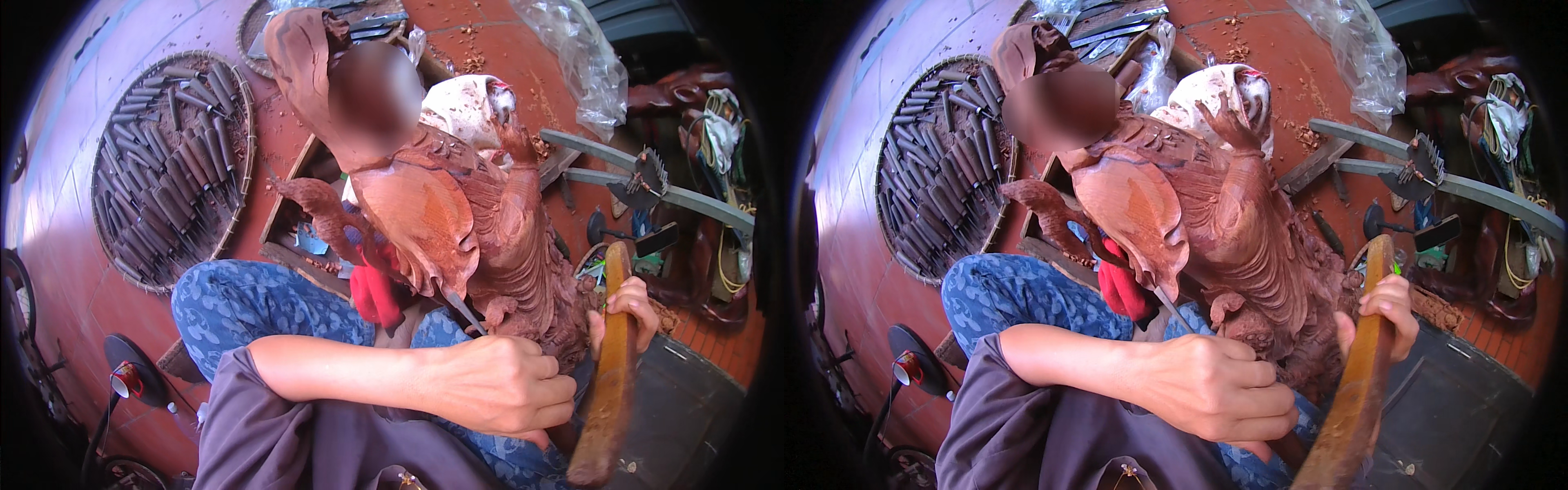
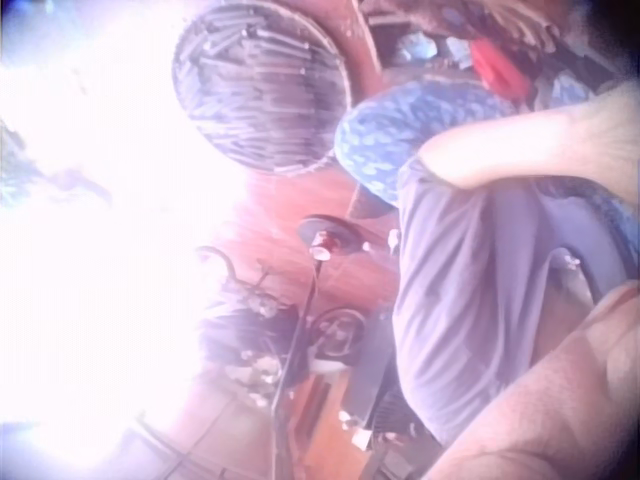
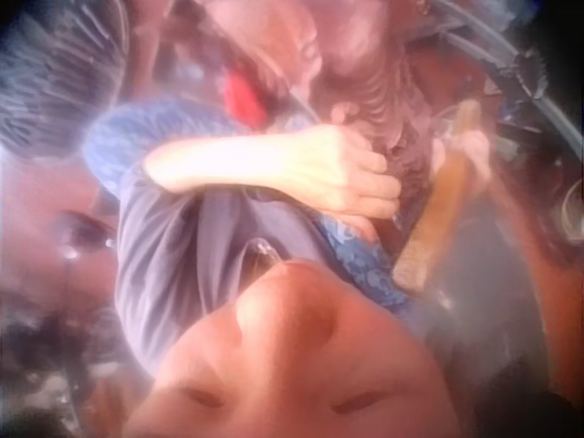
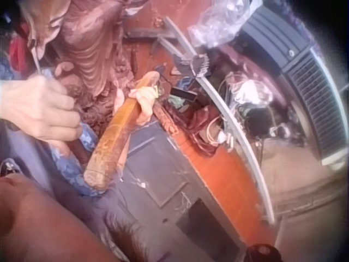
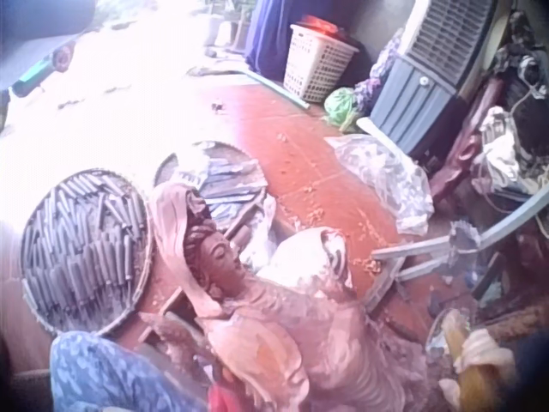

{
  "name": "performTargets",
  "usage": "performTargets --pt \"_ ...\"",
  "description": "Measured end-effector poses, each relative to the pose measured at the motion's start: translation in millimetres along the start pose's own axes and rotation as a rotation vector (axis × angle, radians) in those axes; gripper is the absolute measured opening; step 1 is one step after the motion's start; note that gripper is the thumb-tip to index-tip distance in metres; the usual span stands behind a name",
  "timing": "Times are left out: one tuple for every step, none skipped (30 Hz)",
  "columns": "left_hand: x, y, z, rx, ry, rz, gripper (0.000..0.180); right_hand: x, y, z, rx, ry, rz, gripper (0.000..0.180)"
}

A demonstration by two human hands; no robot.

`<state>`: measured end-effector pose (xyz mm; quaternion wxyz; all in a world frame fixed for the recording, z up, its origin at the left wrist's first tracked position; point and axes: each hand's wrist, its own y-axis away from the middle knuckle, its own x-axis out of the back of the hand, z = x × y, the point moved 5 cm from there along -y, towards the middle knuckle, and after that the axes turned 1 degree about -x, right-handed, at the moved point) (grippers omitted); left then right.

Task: The person carves a wooden sculpture of a figure using a chisel and mallet. They repeatedly strike the chisel to shape the wood, focusing on the torso and wing areas.

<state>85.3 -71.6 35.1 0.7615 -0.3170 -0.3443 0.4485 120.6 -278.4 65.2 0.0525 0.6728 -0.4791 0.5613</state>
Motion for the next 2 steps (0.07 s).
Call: performTargets --pt "-2.0 1.6 -0.7 0.022 0.046 -0.012 0.04 0.4 3.1 -1.3 0.018 0.014 -0.041 0.053" --pt "-3.2 3.6 -0.9 0.043 0.092 -0.024 0.042 1.5 8.7 -0.6 0.036 0.027 -0.082 0.06"
